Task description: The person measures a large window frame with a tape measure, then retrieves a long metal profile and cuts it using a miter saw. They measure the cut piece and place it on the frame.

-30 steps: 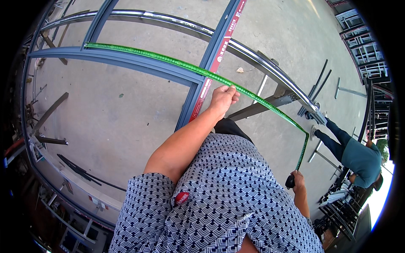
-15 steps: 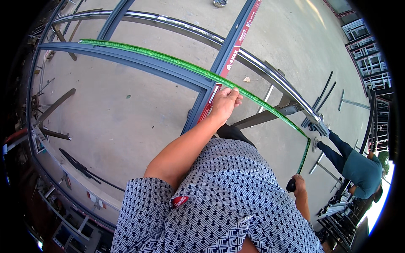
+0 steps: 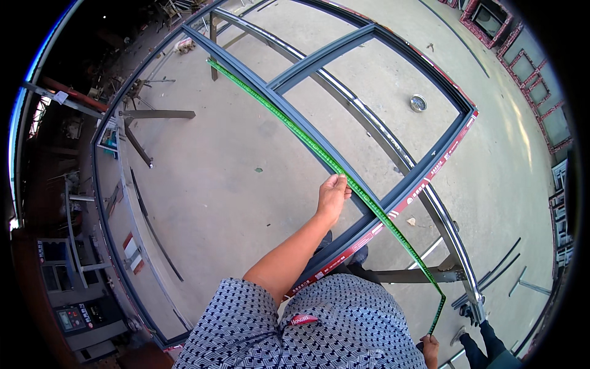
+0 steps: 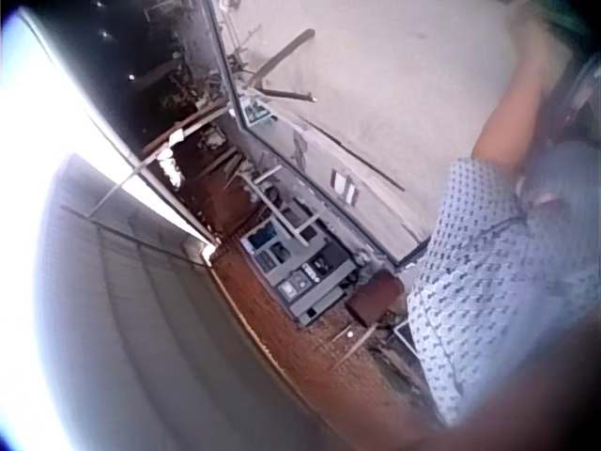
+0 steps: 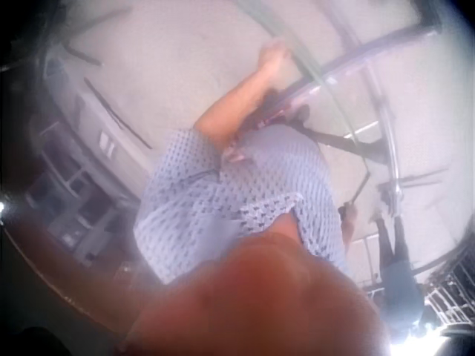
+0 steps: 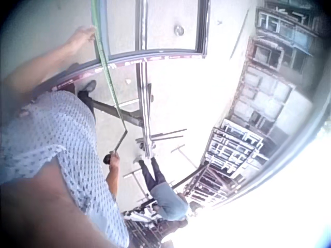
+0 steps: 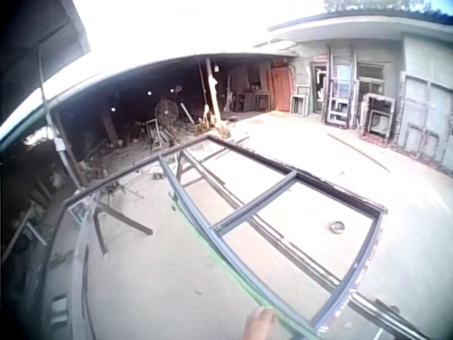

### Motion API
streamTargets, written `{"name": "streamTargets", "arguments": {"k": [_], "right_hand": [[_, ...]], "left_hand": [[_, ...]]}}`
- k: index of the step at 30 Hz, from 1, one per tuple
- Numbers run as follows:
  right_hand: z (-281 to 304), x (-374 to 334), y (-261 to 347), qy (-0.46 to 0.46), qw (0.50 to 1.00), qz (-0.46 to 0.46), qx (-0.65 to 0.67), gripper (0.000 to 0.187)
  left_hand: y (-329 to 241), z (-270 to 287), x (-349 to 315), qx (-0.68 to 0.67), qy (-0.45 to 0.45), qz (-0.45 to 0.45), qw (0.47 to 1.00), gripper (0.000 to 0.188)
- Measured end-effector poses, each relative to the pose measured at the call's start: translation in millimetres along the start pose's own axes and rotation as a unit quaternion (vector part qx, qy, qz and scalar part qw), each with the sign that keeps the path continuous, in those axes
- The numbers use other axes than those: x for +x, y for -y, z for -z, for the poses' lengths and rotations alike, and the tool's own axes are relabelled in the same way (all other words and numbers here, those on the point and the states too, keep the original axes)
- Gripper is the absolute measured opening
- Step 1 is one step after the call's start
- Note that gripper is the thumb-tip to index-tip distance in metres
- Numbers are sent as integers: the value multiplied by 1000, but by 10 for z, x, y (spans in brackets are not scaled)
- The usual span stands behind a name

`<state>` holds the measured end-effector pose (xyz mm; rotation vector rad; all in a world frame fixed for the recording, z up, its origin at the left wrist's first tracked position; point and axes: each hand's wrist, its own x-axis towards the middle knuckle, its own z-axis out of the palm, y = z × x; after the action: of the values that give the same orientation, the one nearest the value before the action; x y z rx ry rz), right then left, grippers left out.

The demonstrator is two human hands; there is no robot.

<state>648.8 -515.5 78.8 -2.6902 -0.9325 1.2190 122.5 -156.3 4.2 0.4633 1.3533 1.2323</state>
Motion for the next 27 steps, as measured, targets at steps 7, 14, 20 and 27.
{"name": "streamTargets", "arguments": {"k": [7, 14, 20, 27], "right_hand": [[-5, 98, 439, 115, 943, 160, -268, 22], [-40, -152, 1317, 208, 924, 236, -216, 12], [-47, -372, 2056, 261, 938, 191, -126, 24], [-367, -90, 2453, 234, 945, 203, -108, 31]], "left_hand": [[-462, 450, 429, -114, -109, -30, 987, 20], [-880, 884, 721, -168, -133, -62, 975, 18], [-1021, 1085, 844, -198, -174, -64, 963, 23], [-815, 917, 611, -179, -135, -67, 972, 25]]}}
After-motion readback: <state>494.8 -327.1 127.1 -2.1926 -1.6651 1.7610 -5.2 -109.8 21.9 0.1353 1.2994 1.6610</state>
